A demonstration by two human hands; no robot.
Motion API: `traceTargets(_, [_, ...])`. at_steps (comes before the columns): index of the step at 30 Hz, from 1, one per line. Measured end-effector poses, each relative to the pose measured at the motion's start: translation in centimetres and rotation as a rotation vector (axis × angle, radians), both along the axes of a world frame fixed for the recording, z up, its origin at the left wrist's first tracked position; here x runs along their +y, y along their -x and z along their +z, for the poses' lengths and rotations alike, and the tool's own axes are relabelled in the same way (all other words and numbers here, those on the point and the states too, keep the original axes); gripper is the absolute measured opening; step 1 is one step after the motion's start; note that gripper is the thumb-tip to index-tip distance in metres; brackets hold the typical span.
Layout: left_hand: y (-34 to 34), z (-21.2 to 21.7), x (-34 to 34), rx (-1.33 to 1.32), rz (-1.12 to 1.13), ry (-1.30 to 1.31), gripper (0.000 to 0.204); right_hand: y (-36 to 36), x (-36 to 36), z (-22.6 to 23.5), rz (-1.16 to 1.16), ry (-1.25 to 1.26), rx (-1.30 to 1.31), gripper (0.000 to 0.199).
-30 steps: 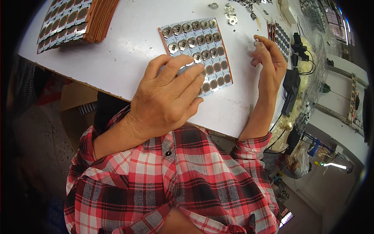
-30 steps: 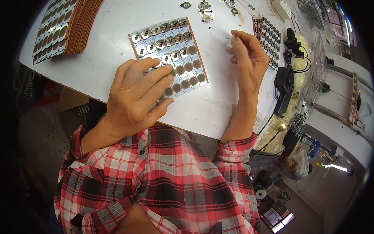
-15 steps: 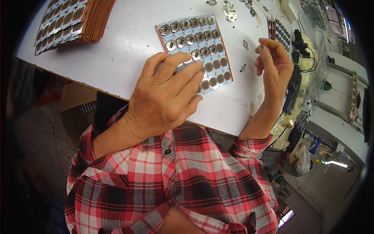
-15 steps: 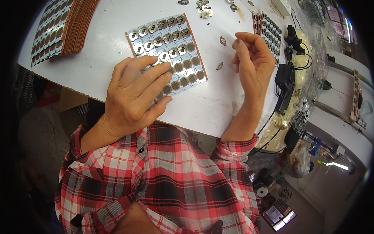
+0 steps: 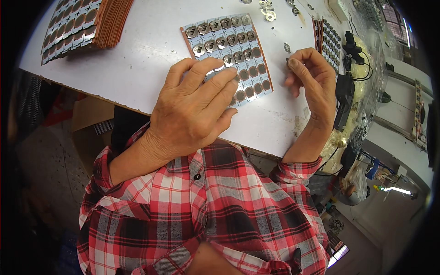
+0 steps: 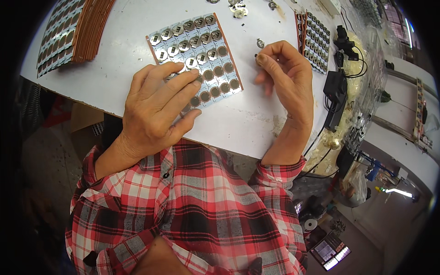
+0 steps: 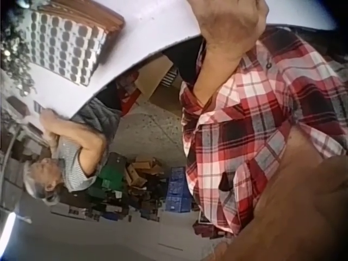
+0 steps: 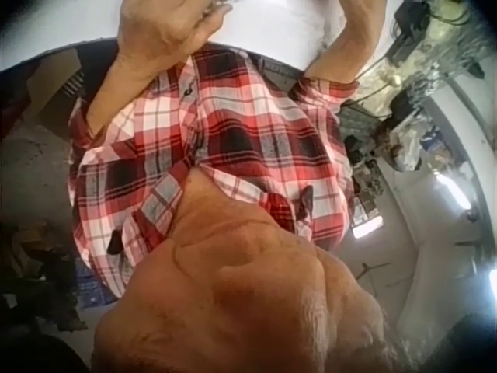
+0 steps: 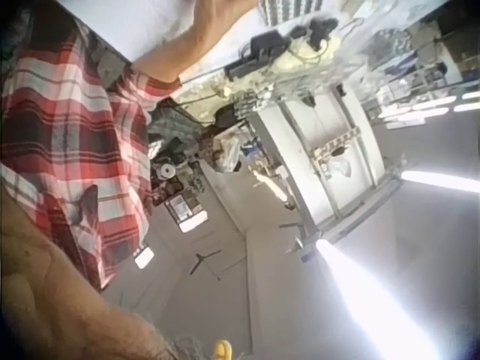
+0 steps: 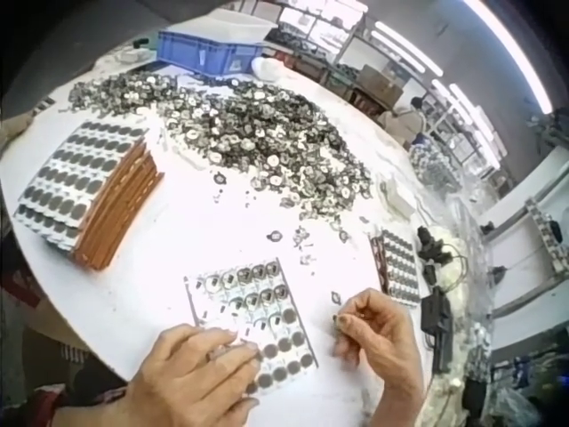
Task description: Inserting small round metal components into a grid pattern on a handheld card at a factory workstation.
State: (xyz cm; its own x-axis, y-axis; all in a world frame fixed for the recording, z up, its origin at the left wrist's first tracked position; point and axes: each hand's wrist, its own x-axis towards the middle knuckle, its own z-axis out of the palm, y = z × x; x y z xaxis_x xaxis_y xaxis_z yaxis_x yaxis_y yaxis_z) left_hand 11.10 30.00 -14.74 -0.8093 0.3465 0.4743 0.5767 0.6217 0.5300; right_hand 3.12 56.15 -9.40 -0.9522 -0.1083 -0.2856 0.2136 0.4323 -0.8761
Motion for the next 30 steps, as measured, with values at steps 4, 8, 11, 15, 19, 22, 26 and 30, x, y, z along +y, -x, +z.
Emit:
traceTargets(4, [0.1, 0.1, 0.0, 0.006, -0.004, -0.005, 0.045, -0.1, -1.7, -1.0, 0.02, 0.231, 0.039, 0.016])
traceTargets(8, [0.1, -0.4, 0.2, 0.041, -0.001, -0.026, 0.043, 0.0, -3.1, -1.8, 0.072, 0.221, 0.18, 0.012])
traceTargets(11, [0.1, -0.5, 0.2, 0.053, 0.005, -0.025, 0.039, -0.1, -3.9, -1.4, 0.067, 0.14, 0.116, 0.011])
traceTargets(15, [0.1, -0.5, 0.0, 0.038, 0.006, -0.023, 0.046, -0.1, -4.3, -1.7, 0.107, 0.016, 0.116, 0.011])
traceTargets(19, [0.1, -0.6, 0.0, 0.042, -0.002, -0.024, 0.045, 0.1, -4.5, -1.7, 0.218, -0.161, 0.236, 0.011])
traceTargets(22, [0.0, -0.6, 0.0, 0.052, 0.004, -0.022, 0.045, 0.0, -4.5, -1.3, 0.249, -0.178, 0.226, 0.011])
traceTargets(26, [0.0, -0.7, 0.2, 0.072, 0.013, -0.049, 0.035, 0.1, -4.7, -0.8, 0.242, -0.19, 0.165, 0.011])
traceTargets(30, [0.1, -0.7, 0.2, 0.07, 0.008, -0.055, 0.034, 0.3, -4.5, -0.9, 0.267, -0.205, 0.188, 0.011])
